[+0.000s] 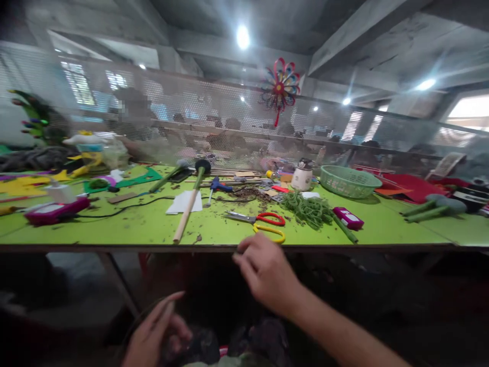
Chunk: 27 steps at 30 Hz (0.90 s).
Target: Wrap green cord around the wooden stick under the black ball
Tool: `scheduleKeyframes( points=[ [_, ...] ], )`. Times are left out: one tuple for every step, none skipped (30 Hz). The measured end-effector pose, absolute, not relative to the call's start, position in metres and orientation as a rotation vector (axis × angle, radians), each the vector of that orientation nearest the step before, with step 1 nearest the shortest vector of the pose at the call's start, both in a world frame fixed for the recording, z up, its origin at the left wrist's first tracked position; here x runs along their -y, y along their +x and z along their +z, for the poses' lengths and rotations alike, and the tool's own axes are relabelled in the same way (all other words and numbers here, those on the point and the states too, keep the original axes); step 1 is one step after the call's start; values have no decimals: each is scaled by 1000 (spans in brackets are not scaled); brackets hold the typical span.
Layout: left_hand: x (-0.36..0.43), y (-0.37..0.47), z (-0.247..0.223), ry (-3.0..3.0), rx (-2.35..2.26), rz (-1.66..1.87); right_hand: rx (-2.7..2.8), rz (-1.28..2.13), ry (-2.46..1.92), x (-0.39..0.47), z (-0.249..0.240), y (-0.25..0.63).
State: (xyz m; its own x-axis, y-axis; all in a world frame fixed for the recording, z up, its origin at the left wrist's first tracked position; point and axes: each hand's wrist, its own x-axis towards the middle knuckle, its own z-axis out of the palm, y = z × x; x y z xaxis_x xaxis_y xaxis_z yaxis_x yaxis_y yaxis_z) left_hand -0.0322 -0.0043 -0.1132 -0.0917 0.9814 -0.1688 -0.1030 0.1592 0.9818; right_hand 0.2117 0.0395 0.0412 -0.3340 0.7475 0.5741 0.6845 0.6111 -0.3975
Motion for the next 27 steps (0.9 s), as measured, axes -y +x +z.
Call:
scheduleKeyframes(
  points=[
    [0, -18, -108, 1060, -1171, 1106, 2145, 308, -1123, -28, 26, 198],
    [-3, -4, -102, 1159, -1028, 983, 2158, 497, -1162, -21, 9, 188],
    [-5, 9, -98, 1265, -936, 857, 2119, 669, -1212, -17, -8, 182],
    [-5, 20, -95, 1376, -878, 760, 2063, 873, -1264, -16, -26, 180],
    [-4, 27, -93, 1457, -856, 681, 1991, 1135, -1290, -17, -42, 179],
    [-2, 32, -92, 1511, -854, 639, 1893, 1347, -1278, -17, -56, 180],
    [1, 35, -93, 1555, -860, 612, 1784, 1478, -1244, -17, -66, 182],
    [3, 36, -94, 1581, -867, 596, 1655, 1563, -1198, -15, -74, 182],
    [6, 36, -96, 1596, -869, 586, 1526, 1623, -1154, -13, -78, 182],
    [7, 35, -98, 1601, -865, 570, 1415, 1668, -1116, -10, -79, 182],
    [9, 35, -100, 1595, -854, 548, 1322, 1686, -1094, -7, -77, 180],
    [9, 35, -102, 1587, -841, 522, 1246, 1664, -1092, -5, -73, 179],
    [8, 35, -104, 1581, -828, 492, 1188, 1650, -1083, -5, -67, 178],
    [5, 36, -107, 1573, -821, 461, 1134, 1618, -1057, -6, -60, 179],
    [2, 36, -111, 1568, -820, 429, 1098, 1605, -1022, -8, -52, 181],
    [-2, 36, -115, 1565, -827, 400, 1085, 1591, -992, -11, -44, 184],
    [-8, 36, -121, 1565, -843, 372, 1093, 1559, -969, -15, -35, 189],
    [-14, 35, -128, 1568, -872, 348, 1106, 1505, -958, -19, -26, 196],
    [-20, 33, -137, 1576, -895, 318, 1121, 1441, -951, -22, -17, 202],
    [-26, 30, -146, 1588, -923, 283, 1131, 1363, -945, -25, -9, 209],
    [-31, 28, -155, 1604, -958, 252, 1145, 1290, -948, -27, -3, 215],
    [-35, 25, -165, 1620, -995, 222, 1160, 1227, -959, -28, 2, 219],
    [-39, 22, -174, 1640, -1024, 196, 1180, 1181, -979, -29, 6, 222],
    [-41, 20, -182, 1663, -1043, 169, 1205, 1147, -1003, -29, 8, 224],
    [-42, 18, -190, 1686, -1052, 143, 1233, 1124, -1029, -28, 8, 224],
    [-43, 16, -196, 1710, -1062, 119, 1262, 1107, -1053, -28, 7, 223],
    [-44, 14, -201, 1733, -1073, 96, 1289, 1092, -1071, -27, 5, 222]
  ],
)
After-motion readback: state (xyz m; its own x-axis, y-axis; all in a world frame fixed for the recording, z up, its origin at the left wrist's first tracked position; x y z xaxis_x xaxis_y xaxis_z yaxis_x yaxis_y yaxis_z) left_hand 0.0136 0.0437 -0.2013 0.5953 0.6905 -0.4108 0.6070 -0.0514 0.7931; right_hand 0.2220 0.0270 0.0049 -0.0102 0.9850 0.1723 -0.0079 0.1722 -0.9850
